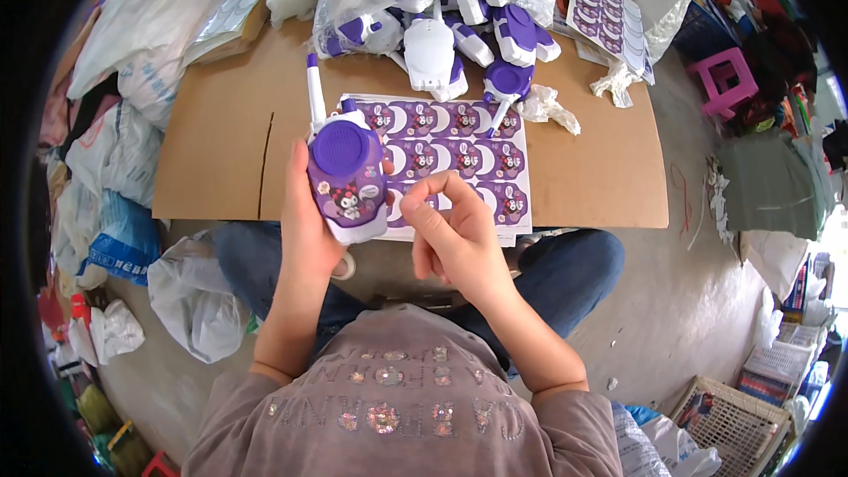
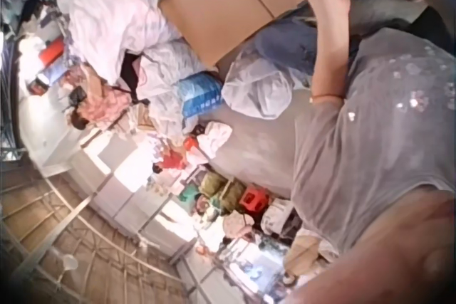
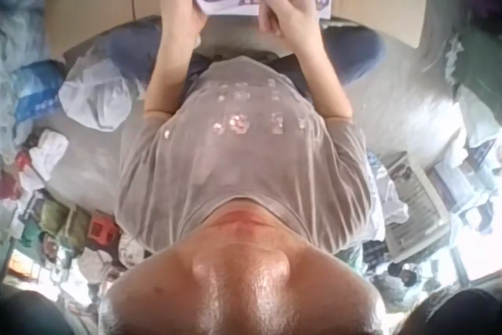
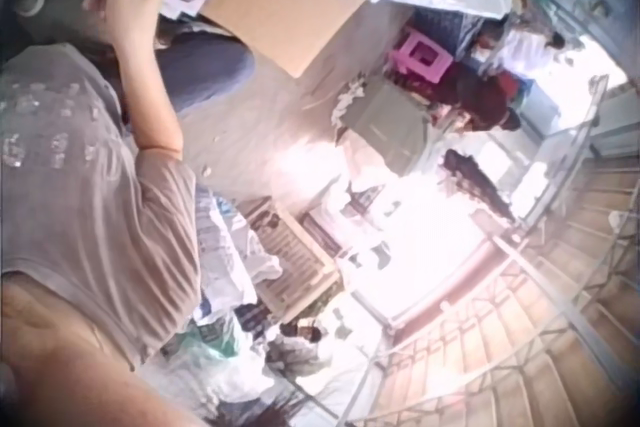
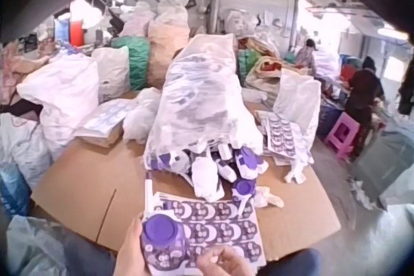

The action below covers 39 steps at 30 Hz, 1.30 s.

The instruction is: Applying decorative stickers to toy walkie-talkies at a factory workstation.

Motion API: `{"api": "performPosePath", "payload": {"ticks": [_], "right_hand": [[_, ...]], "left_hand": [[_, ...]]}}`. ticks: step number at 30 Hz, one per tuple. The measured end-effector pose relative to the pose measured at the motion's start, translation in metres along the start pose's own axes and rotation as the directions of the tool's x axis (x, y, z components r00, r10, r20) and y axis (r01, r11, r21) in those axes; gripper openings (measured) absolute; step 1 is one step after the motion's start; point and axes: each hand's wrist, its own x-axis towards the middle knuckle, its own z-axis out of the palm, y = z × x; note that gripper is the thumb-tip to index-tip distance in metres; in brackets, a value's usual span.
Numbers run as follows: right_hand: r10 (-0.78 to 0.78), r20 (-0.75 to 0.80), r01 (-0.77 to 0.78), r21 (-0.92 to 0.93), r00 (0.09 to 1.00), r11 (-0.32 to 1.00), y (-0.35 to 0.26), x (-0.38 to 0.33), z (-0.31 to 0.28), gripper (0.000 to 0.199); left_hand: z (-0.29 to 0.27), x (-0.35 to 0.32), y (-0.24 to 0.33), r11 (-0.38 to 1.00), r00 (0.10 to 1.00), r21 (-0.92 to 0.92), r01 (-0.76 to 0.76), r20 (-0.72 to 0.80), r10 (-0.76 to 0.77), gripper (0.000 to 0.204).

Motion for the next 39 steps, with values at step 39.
{"api": "performPosePath", "payload": {"ticks": [39], "right_hand": [[-0.24,-0.044,0.239,-0.009,0.97,0.971,0.007,-0.019,0.006,0.052]], "left_hand": [[0.004,-0.011,0.0,0.989,0.993,0.096,-0.108,-0.04,0.112,0.054]]}}
